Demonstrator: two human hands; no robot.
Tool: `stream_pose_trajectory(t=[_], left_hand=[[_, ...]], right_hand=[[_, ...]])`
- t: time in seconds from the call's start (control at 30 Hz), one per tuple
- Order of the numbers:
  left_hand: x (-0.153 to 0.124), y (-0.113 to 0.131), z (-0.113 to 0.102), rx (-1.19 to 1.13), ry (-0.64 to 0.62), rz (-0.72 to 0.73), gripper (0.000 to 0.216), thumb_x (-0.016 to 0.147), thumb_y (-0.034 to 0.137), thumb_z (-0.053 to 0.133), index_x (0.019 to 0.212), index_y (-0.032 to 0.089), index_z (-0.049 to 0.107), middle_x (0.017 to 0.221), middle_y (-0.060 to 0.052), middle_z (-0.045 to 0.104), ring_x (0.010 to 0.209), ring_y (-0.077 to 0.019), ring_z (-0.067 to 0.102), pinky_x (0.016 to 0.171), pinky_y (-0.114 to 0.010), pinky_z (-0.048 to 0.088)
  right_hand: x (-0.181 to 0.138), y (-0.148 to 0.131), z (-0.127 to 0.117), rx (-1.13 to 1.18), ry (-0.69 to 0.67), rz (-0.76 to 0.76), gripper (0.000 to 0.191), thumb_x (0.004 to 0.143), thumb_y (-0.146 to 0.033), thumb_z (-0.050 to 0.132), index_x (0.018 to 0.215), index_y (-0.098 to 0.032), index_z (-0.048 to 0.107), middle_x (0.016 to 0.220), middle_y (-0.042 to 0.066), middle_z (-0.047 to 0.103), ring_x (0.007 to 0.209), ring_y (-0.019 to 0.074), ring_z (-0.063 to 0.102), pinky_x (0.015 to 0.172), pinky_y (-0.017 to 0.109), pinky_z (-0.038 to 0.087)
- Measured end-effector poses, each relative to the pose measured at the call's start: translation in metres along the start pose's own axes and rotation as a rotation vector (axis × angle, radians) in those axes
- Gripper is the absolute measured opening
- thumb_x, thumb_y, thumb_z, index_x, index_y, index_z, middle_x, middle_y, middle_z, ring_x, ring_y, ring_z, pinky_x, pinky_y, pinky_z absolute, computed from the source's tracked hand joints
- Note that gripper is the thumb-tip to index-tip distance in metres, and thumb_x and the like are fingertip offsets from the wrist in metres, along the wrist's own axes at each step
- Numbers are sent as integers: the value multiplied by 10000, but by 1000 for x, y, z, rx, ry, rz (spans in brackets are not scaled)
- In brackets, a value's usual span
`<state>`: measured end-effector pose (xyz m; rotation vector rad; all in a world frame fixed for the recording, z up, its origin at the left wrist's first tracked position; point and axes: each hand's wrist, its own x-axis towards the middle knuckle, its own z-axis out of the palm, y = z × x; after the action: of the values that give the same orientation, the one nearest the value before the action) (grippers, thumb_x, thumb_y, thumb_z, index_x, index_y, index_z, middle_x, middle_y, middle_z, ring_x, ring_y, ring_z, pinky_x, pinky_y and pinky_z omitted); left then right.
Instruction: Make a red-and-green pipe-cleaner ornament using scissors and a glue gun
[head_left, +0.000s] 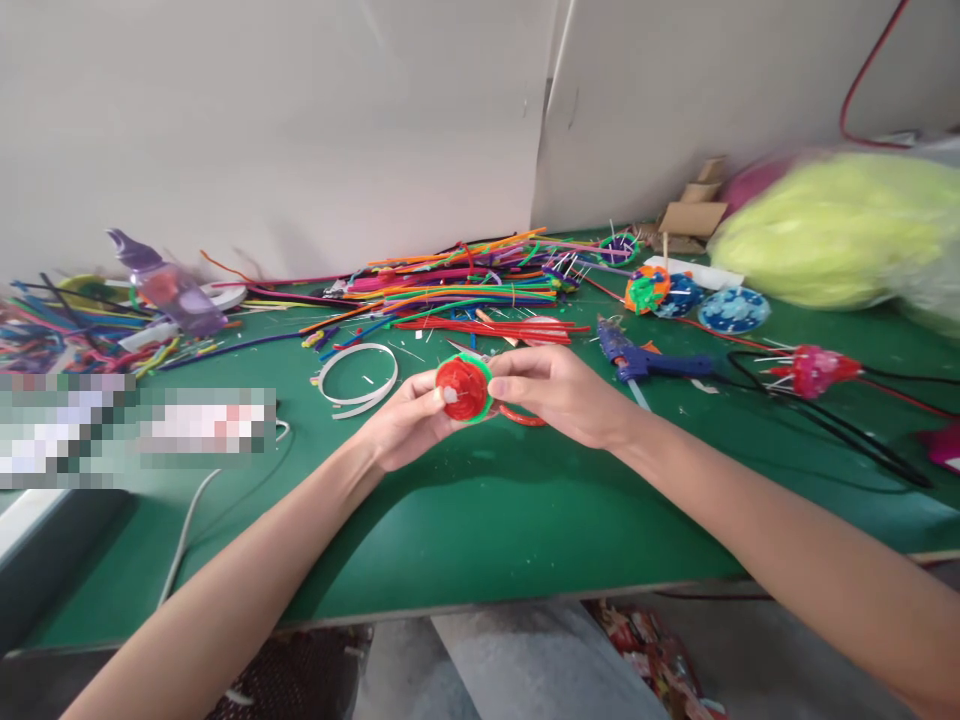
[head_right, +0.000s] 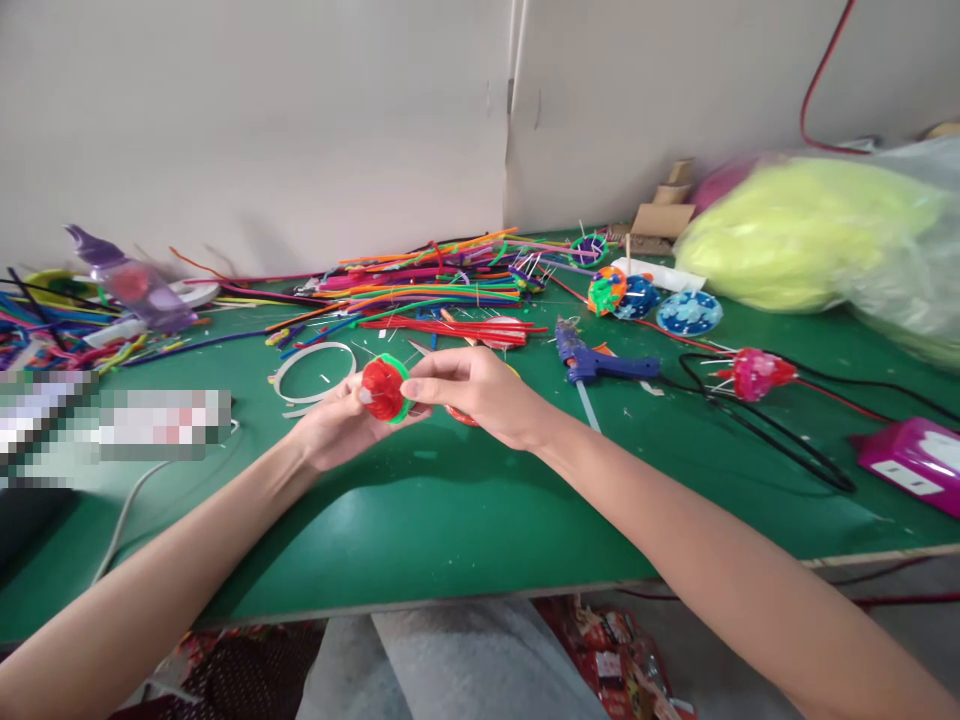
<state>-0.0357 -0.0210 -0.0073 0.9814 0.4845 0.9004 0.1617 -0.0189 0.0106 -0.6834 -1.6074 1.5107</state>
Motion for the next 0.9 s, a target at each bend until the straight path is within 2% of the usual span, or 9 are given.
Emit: stream_pose_trajectory(t=[0.13,0.37,0.47,0.53,0.67,0.8,0.9], left_hand=[[-1,1,-1,9,-28,-2,274,650,337,841,841,171,736,841,-17,737,807,-149,684,910,-354,530],[-1,2,2,49,-6,-5,295,626,350,852,811,150,739,797,-28,730,775,-162,685,881,-367,541],[0,1,0,59,9,-2,347,599,362,866,841,147,738,805,-33,730,769,-169,686,880,-364,533],[0,-1,-1,48,19,8,364,596,371,866,860,158,734,812,-30,730,775,-170,685,891,-369,526],[1,-2,0,21,32,40,357,607,382,859,863,170,728,845,-26,732,828,-177,684,955,-392,499],[1,0,2,32,24,56,366,609,371,858,892,172,736,886,-33,741,870,-193,685,977,-413,486],[0,0,1,56,23,58,364,622,379,850,903,173,743,899,-47,741,875,-204,684,946,-399,494]], right_hand=[[1,0,-2,21,-6,85,288,699,-387,791,706,-133,654,608,-7,596,483,55,373,437,227,209],[2,-1,-3,195,-78,168,279,667,-372,801,675,-134,657,598,4,615,534,81,485,456,223,245],[2,1,0,145,-44,124,290,666,-376,802,629,-138,640,551,-20,580,481,66,420,449,229,238],[2,2,3,71,0,51,292,670,-376,802,616,-140,638,568,-18,585,503,73,434,478,237,292],[2,2,5,-26,51,-52,286,710,-397,778,655,-146,650,653,9,609,650,126,538,607,272,402],[2,1,-1,-86,46,-16,305,800,-438,691,716,-150,634,670,9,565,652,120,498,565,254,369],[2,-3,-5,-104,-22,44,297,855,-403,630,707,-149,590,658,-2,522,608,98,446,520,234,326]])
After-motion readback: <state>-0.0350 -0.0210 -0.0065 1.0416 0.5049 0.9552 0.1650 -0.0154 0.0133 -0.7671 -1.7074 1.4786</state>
